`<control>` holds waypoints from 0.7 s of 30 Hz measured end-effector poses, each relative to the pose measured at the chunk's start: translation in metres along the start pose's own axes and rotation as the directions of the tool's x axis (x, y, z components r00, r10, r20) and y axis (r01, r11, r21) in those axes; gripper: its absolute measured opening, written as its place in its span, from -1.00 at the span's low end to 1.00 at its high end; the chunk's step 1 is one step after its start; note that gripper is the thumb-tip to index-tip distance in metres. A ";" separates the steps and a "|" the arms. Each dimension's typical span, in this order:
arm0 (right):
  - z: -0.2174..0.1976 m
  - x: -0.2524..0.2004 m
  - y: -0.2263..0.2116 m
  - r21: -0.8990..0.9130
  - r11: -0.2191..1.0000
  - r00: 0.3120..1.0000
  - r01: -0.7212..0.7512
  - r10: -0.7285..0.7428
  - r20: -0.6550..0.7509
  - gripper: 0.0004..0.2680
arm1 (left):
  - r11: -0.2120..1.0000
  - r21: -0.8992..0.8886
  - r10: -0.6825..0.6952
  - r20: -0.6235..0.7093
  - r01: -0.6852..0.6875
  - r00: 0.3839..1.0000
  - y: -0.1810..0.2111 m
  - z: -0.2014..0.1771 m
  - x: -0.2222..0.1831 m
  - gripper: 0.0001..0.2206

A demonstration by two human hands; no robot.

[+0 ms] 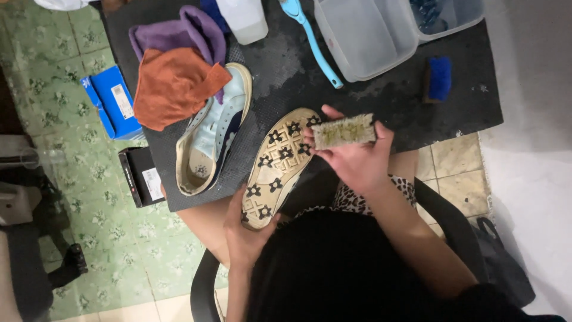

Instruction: Scrubbing and cleaning the sole of a sneaker using a brush and a cloth at a workbench.

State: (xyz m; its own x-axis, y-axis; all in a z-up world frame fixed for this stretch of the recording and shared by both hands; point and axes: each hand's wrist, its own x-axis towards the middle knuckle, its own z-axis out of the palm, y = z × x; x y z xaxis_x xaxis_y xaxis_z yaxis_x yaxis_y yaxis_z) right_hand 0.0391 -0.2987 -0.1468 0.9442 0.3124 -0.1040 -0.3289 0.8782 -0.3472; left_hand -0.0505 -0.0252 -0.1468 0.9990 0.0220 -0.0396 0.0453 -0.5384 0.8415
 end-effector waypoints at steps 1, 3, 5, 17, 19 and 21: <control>-0.001 0.001 -0.002 0.000 1.000 1.000 0.011 -0.011 0.030 -0.41 | 1.000 0.001 0.011 0.000 -0.011 1.000 -0.002 0.000 0.001 -0.21; -0.001 0.003 -0.006 0.002 1.000 0.998 0.019 -0.019 0.058 -0.39 | 1.000 0.003 0.018 0.001 -0.018 1.000 -0.002 -0.002 0.002 -0.22; 0.000 0.004 -0.010 -0.169 0.984 0.999 0.047 -0.045 0.016 -0.39 | 0.999 0.021 -0.042 0.033 0.041 0.999 0.000 -0.004 0.004 -0.19; -0.017 -0.001 0.011 -0.944 0.320 0.969 -0.086 -0.195 -0.154 -0.41 | 0.982 0.076 -0.179 0.103 0.171 0.978 0.004 -0.005 0.014 -0.05; -0.011 0.001 0.009 -0.933 0.350 0.967 -0.084 -0.199 -0.162 -0.43 | 0.978 0.090 -0.199 0.112 0.189 0.974 0.005 -0.007 0.016 -0.03; -0.007 0.002 0.007 -0.922 0.378 0.963 -0.082 -0.208 -0.171 -0.45 | 0.974 0.102 -0.215 0.123 0.204 0.969 0.008 -0.008 0.018 -0.01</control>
State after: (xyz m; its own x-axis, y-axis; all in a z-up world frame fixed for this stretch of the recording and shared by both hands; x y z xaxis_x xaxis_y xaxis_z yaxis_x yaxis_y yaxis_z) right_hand 0.0391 -0.2948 -0.1557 0.9807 0.0566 -0.1873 -0.1860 -0.0279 -0.9822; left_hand -0.0318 -0.0224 -0.1362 0.9577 0.0337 -0.2859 0.2472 -0.6054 0.7566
